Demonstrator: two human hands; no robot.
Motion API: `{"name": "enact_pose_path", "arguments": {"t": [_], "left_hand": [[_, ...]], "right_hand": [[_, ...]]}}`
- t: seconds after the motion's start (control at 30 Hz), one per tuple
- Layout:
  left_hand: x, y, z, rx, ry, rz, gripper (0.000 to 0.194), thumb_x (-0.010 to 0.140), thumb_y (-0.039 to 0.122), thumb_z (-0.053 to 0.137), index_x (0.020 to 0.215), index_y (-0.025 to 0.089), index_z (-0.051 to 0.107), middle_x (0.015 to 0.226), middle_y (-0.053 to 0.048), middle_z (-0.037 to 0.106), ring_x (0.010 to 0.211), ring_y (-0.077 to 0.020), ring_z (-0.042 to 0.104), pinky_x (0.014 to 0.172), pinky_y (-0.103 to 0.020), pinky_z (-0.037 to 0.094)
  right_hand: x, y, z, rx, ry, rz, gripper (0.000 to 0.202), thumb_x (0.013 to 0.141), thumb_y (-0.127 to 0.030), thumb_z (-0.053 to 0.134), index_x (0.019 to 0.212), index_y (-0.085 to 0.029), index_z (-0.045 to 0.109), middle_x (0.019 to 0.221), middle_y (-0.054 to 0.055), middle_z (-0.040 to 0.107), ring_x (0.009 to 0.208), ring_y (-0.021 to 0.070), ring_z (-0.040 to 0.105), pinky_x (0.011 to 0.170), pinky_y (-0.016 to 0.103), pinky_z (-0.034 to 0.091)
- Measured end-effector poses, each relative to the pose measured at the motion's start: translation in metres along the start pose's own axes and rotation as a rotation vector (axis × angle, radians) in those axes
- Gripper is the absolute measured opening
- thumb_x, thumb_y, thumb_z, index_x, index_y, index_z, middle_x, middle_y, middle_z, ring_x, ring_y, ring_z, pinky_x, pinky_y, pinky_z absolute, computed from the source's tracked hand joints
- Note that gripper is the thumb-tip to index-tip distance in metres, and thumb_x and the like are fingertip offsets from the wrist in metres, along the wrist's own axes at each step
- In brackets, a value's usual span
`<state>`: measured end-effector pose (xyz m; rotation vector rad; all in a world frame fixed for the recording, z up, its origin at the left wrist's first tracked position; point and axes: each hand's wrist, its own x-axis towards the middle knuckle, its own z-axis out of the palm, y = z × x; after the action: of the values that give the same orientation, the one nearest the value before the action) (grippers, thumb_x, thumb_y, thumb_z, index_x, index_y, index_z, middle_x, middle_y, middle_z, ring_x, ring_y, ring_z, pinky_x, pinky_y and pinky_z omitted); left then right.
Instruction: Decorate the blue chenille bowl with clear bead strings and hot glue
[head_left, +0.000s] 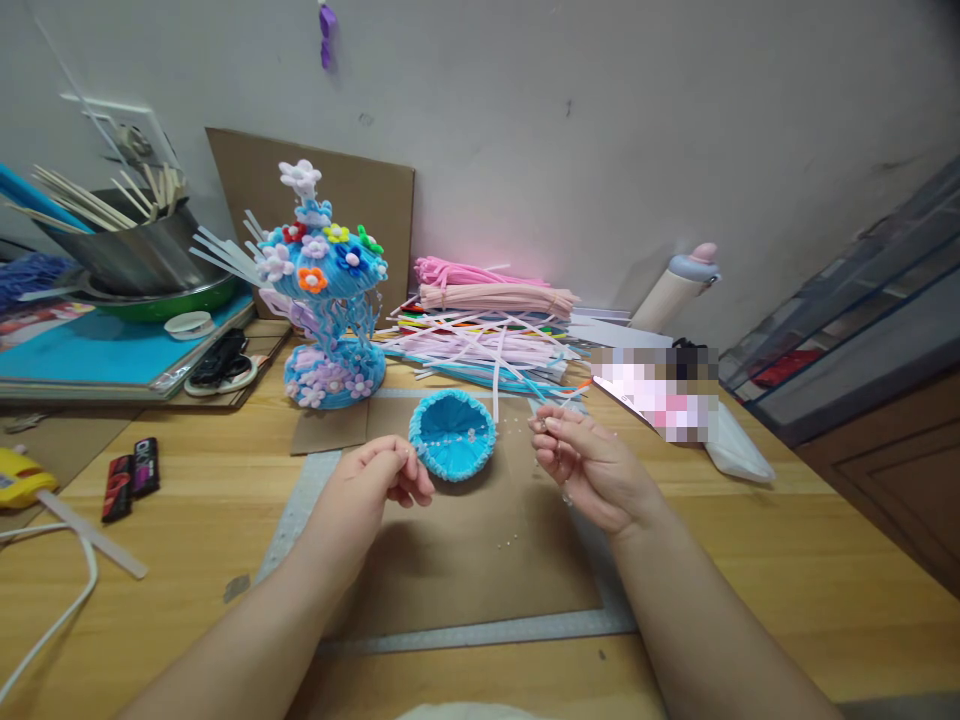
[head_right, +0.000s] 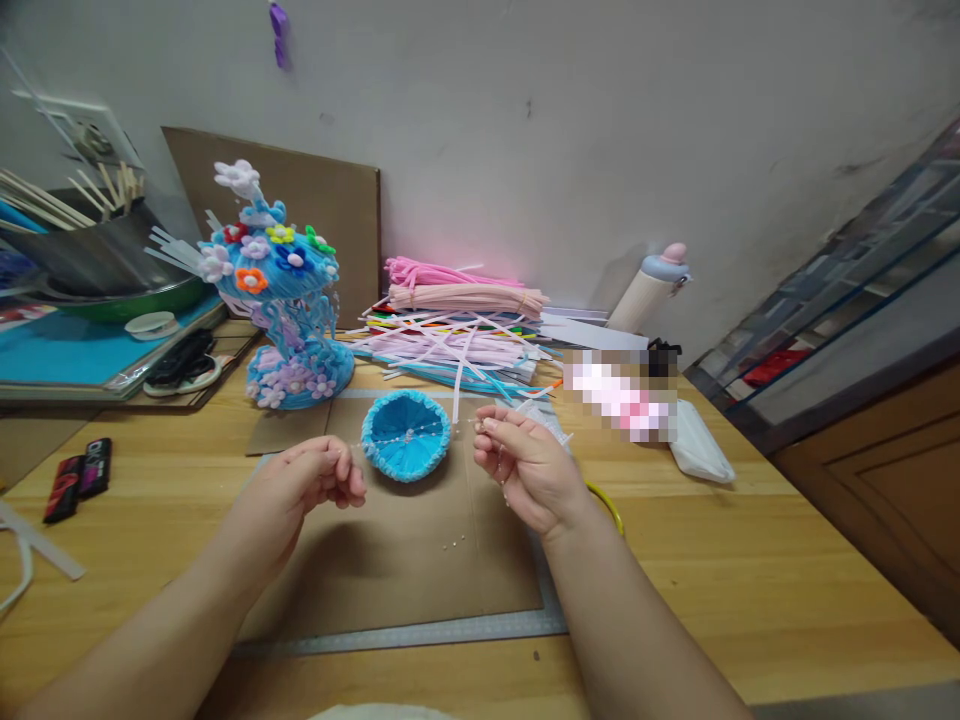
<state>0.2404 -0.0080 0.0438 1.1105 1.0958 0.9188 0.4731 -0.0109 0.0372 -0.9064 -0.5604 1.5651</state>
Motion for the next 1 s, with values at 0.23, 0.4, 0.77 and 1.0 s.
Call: {"name": "enact_pose_path", "arguments": {"t": [0.23,0.4,0.77,1.0], "left_hand": [[-0.0018,0.0012,-0.0004,0.001,0.018,0.004,0.015,0.073,0.022,0.043,0.059,0.019,0.046,0.059,0.001,0.061,0.056,-0.0134,0.054,0.057,-0.025,0.038],[-0.0014,0.0013,-0.0008,0.006,0.006,0.004,0.016,0.074,0.023,0.044,0.060,0.019,0.047,0.060,0.000,0.062,0.057,-0.0138,0.055,0.058,-0.025,0.038],[-0.0016,0.0028,-0.0003,0.021,0.017,-0.008,0.018,0.074,0.025,0.048,0.058,0.017,0.052,0.058,0.000,0.062,0.056,-0.0132,0.055,0.057,-0.024,0.038],[0.0010,-0.0051,-0.0016,-0.042,0.049,0.027,0.019,0.077,0.034,0.062,0.077,0.015,0.065,0.063,-0.001,0.067,0.056,-0.0110,0.058,0.052,-0.021,0.042]], "right_hand": [[-0.0004,0.0006,-0.0013,-0.013,0.021,0.017,0.022,0.060,-0.009,0.079,0.078,-0.015,0.068,0.064,-0.001,0.068,0.058,0.0075,0.066,0.058,0.012,0.058],[-0.0005,0.0004,-0.0017,-0.005,0.019,0.030,0.023,0.058,-0.006,0.078,0.077,-0.014,0.068,0.070,-0.001,0.070,0.059,0.0060,0.066,0.059,0.010,0.058],[0.0011,-0.0001,-0.0023,0.028,0.034,-0.009,0.024,0.057,-0.007,0.080,0.077,-0.013,0.067,0.071,0.000,0.069,0.054,0.0057,0.065,0.053,0.009,0.057],[-0.0003,-0.0024,-0.0016,0.060,0.022,-0.098,0.023,0.057,-0.010,0.080,0.075,-0.016,0.067,0.074,-0.001,0.067,0.055,0.0035,0.063,0.053,0.006,0.056]]}}
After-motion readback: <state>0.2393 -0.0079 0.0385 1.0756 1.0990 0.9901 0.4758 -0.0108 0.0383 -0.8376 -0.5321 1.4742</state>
